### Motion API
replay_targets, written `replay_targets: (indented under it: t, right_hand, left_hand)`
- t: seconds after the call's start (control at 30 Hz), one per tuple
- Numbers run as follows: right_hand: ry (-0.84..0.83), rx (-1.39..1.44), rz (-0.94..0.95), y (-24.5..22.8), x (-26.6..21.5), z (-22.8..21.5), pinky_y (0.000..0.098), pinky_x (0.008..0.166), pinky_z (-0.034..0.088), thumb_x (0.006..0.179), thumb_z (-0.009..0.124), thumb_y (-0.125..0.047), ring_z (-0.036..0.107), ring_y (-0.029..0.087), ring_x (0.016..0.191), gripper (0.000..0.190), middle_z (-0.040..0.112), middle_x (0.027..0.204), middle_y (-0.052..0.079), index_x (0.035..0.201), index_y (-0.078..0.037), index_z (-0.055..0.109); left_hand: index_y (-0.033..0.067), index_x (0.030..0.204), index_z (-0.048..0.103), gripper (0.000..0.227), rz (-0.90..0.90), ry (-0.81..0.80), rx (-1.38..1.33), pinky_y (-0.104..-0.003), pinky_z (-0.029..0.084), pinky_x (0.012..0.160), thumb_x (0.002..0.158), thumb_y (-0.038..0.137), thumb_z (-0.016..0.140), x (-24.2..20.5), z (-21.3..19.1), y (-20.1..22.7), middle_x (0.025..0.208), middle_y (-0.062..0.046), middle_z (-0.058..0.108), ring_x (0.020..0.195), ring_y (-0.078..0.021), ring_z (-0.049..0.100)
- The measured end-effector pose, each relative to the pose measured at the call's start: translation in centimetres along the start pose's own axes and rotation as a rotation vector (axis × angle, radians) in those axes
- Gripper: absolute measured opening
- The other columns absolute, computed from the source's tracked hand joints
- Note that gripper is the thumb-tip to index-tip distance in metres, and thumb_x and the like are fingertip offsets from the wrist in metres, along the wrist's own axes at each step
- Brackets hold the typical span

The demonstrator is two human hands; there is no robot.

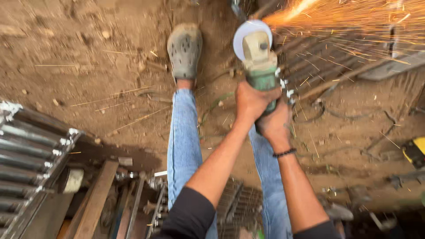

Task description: The person uses an angle grinder to smooth welds on a metal frame, producing sparks. They then switch to a welding torch to join metal bars on the frame, creating bright flashes. The person returns to grinding the frame to finish the welds.

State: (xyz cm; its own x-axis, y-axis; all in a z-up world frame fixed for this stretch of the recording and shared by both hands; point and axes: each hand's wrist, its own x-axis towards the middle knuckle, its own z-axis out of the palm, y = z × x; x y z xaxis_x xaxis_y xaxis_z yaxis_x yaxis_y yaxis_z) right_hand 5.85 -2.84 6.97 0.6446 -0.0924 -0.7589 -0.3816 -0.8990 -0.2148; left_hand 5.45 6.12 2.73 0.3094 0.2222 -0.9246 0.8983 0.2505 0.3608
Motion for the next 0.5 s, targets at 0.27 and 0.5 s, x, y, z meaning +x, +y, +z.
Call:
replay_targets:
  t: [0.27,0.5]
  right_hand:
    - [-0.115,0.004,0.131,-1.4,-0.3,-1.1,0.0514,0.087,0.056,0.074,0.081,-0.028,0.07,0.047,0.104,0.055,0.072,0.103,0.031,0.117,0.002,0.063]
    - [-0.035,-0.036,-0.029,-1.7,0.9,-0.7,0.0511,0.084,0.056,0.074,0.081,-0.022,0.07,0.048,0.1,0.05,0.071,0.102,0.032,0.114,0.004,0.064]
  left_hand:
    - [-0.0003,0.086,0.076,0.038,-0.015,0.023,-0.035,-0.035,0.062,0.069,0.064,0.027,0.089,-0.4,-0.5,1.0,0.082,-0.012,0.079,0.071,-0.0162,0.077]
    - [-0.0024,0.084,0.076,0.037,-0.014,0.039,-0.119,-0.035,0.06,0.062,0.064,0.025,0.09,0.5,-0.6,1.1,0.078,-0.013,0.079,0.068,-0.0155,0.073]
